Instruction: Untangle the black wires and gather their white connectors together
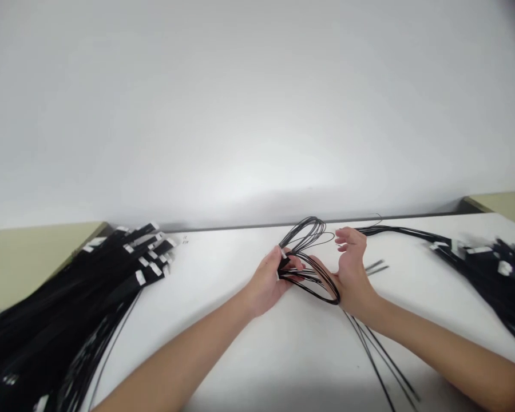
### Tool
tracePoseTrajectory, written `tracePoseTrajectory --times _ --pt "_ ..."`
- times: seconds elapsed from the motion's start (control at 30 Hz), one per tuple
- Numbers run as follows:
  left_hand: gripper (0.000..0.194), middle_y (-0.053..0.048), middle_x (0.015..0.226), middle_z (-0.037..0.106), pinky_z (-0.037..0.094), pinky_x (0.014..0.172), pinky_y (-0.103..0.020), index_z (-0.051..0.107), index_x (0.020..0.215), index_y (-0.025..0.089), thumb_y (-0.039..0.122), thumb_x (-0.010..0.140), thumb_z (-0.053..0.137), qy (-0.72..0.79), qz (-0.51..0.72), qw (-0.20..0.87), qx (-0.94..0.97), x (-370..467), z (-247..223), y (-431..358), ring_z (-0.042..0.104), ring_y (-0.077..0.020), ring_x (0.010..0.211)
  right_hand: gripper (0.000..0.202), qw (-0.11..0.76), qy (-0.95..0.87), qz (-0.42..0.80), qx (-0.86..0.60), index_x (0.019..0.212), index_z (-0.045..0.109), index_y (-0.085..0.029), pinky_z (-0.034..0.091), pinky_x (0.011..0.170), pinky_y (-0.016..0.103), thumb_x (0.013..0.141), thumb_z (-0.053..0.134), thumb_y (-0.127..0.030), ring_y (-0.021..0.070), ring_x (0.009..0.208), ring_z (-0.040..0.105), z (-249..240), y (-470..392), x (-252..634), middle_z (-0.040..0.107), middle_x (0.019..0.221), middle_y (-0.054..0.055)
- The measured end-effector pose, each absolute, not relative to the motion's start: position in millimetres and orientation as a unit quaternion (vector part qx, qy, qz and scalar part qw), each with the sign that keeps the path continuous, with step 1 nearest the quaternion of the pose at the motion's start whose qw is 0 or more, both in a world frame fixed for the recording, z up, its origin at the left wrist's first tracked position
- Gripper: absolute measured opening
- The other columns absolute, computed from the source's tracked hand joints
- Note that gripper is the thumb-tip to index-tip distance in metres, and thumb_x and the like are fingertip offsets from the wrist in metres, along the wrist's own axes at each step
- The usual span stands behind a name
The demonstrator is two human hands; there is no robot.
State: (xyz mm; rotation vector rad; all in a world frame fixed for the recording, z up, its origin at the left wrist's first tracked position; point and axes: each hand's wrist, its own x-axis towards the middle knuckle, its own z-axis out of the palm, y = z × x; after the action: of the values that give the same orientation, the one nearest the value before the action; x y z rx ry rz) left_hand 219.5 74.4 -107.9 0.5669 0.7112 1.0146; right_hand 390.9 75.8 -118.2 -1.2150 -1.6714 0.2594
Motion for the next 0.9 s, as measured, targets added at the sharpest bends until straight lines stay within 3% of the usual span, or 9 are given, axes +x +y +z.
tracePoseTrajectory --times 0.17,0.33,0.67,0.77,0.9 --pt "0.037 -0.005 0.081 0.062 0.047 0.081 -0.033 0.055 0.091 0.016 0.053 0.085 0.056 0.335 0.48 0.755 0.294 220.3 -110.4 71.2 0.058 -0.0153 0.079 0.021 0.512 -0.712 0.132 -0.462 0.088 0.039 -0.023 0.043 0.067 0.032 0.083 0.059 -0.022 0.0166 0.075 0.042 -121.0 75.9 389.3 0.042 0.083 0.002" --pt "0.037 -0.003 0.089 0.064 0.045 0.086 -0.029 0.058 0.091 0.017 0.052 0.082 0.061 0.336 0.471 0.757 0.304 220.8 -110.2 69.4 0.06 -0.0145 0.085 0.005 0.469 -0.757 0.212 -0.402 0.085 0.055 -0.02 0.048 0.067 0.028 0.086 0.059 -0.021 0.0155 0.076 0.056 -124.1 72.3 385.1 0.057 0.082 0.004" --pt "0.034 -0.005 0.101 0.065 0.046 0.08 -0.027 0.061 0.09 0.018 0.052 0.087 0.054 0.321 0.445 0.76 0.35 216.9 -107.9 72.0 0.061 -0.0179 0.096 0.017 0.414 -0.788 0.217 -0.4 0.097 0.07 -0.024 0.054 0.068 0.025 0.09 0.055 -0.025 0.0146 0.077 0.067 -125.3 63.9 379.5 0.068 0.09 0.004" --pt "0.035 -0.006 0.095 0.065 0.048 0.074 -0.027 0.06 0.087 0.018 0.052 0.086 0.054 0.324 0.44 0.777 0.311 214.1 -108.6 75.8 0.062 -0.019 0.09 0.016 0.413 -0.799 0.194 -0.392 0.095 0.07 -0.026 0.053 0.072 0.023 0.09 0.055 -0.023 0.0141 0.086 0.068 -124.8 59.7 380.0 0.071 0.098 0.001" --pt "0.034 -0.004 0.088 0.064 0.049 0.068 -0.028 0.056 0.089 0.021 0.054 0.082 0.058 0.353 0.433 0.795 0.235 211.5 -108.7 81.4 0.063 -0.0171 0.077 0.016 0.397 -0.836 0.129 -0.355 0.09 0.069 -0.025 0.049 0.069 0.02 0.09 0.054 -0.017 0.0106 0.081 0.067 -122.5 56.3 382.3 0.072 0.095 -0.001"
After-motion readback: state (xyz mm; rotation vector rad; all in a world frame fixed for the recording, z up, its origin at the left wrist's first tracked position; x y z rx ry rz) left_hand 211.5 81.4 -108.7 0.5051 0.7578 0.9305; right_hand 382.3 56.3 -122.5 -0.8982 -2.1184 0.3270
